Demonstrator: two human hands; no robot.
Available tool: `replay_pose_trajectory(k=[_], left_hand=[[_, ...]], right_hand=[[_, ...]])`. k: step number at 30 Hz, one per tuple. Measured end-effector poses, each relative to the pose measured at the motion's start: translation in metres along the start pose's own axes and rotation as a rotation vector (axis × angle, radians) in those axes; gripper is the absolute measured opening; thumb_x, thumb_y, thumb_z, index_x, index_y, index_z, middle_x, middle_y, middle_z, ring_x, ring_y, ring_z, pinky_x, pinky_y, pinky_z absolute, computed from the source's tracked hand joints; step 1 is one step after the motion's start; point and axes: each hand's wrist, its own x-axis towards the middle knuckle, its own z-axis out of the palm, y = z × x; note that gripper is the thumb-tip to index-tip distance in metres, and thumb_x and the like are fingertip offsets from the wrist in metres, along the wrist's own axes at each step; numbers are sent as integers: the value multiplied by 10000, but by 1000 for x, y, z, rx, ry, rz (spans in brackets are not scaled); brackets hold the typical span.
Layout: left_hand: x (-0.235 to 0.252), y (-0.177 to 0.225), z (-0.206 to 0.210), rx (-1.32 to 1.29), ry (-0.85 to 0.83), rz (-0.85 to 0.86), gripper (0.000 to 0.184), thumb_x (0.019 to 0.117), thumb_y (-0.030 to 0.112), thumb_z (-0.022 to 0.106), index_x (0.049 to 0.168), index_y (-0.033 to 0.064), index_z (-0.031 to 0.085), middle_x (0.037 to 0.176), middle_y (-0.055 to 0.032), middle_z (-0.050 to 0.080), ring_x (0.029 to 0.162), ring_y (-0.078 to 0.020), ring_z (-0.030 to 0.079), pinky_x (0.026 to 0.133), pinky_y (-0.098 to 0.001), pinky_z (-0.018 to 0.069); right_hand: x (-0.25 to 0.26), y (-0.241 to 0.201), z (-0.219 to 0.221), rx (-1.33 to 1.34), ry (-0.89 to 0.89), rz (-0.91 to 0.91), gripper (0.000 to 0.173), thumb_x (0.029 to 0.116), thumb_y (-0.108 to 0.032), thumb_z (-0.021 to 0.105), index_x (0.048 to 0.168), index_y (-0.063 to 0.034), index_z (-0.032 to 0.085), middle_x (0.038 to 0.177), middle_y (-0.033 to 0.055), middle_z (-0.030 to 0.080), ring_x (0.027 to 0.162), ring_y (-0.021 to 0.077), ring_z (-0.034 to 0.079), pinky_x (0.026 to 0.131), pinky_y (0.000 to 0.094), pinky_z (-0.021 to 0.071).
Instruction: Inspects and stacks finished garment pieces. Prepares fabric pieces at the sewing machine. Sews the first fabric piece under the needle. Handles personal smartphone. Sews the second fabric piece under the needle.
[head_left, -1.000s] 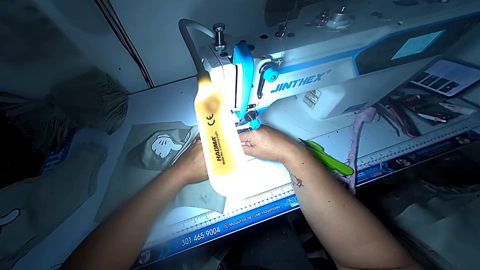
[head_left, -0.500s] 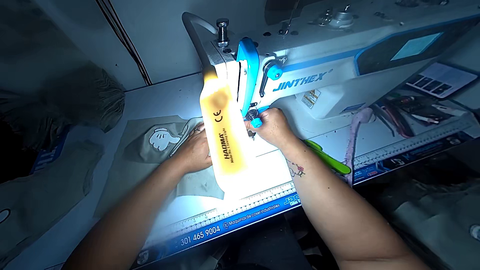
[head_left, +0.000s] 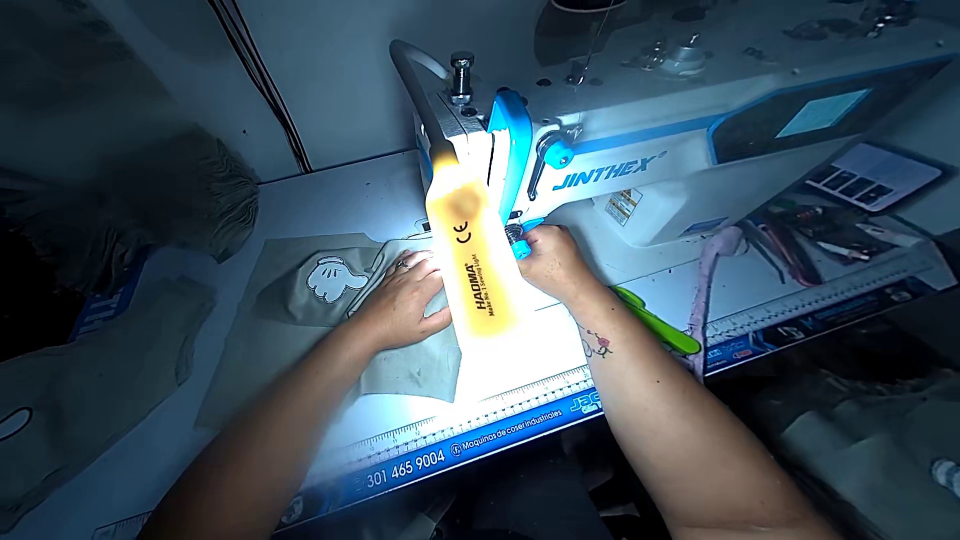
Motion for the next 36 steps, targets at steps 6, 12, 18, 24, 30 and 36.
replay_pose_trajectory(k=[6,12,18,24,30,36], left_hand=[[1,0,-1,-5,2,13,533,981,460,533,1314,67,670,1394,-108,633,1411,-297,489,1205,-543,290],[0,4,-1,21,-7,-25,542,1001,468,495,1342,74,645,1434,-96,606,1434,-288,463,1214,-538,270],[-13,16,13,112,36,-133,566,1033,481,391,1402,109,604,1500,-85,553,1486,-305,395,1227,-566,245],[-27,66,-12,138,-181,-375,610,1058,482,377,1500,77,489,1617,-94,406,1544,-315,278,1241,-593,169],[-38,49,-48,220,-81,-121,475,1046,389,452,1340,67,641,1495,-131,552,1464,-327,431,1214,-566,293],[-65,18,-50,139,-285,-283,657,1029,592,399,1591,252,403,1685,1,298,1582,-273,177,1231,-663,55]], right_hand=[[0,-2,-1,-7,-15,18,355,843,-344,802,700,-85,605,599,-80,489,569,-3,439,572,247,373],[1,2,-1,1,-38,18,349,830,-331,829,731,-64,628,612,-52,514,573,24,450,580,276,387],[2,6,-1,33,-50,-1,334,831,-304,837,719,-73,623,593,-51,505,556,32,447,562,282,382],[1,4,-1,70,-67,29,313,810,-288,867,775,-53,663,609,-31,534,564,51,467,571,296,406],[1,6,0,95,-80,44,334,798,-298,887,785,-43,672,618,-9,558,572,71,499,575,315,434],[0,-2,-2,57,-100,72,335,804,-265,891,815,-8,677,653,43,575,618,136,527,615,382,453]])
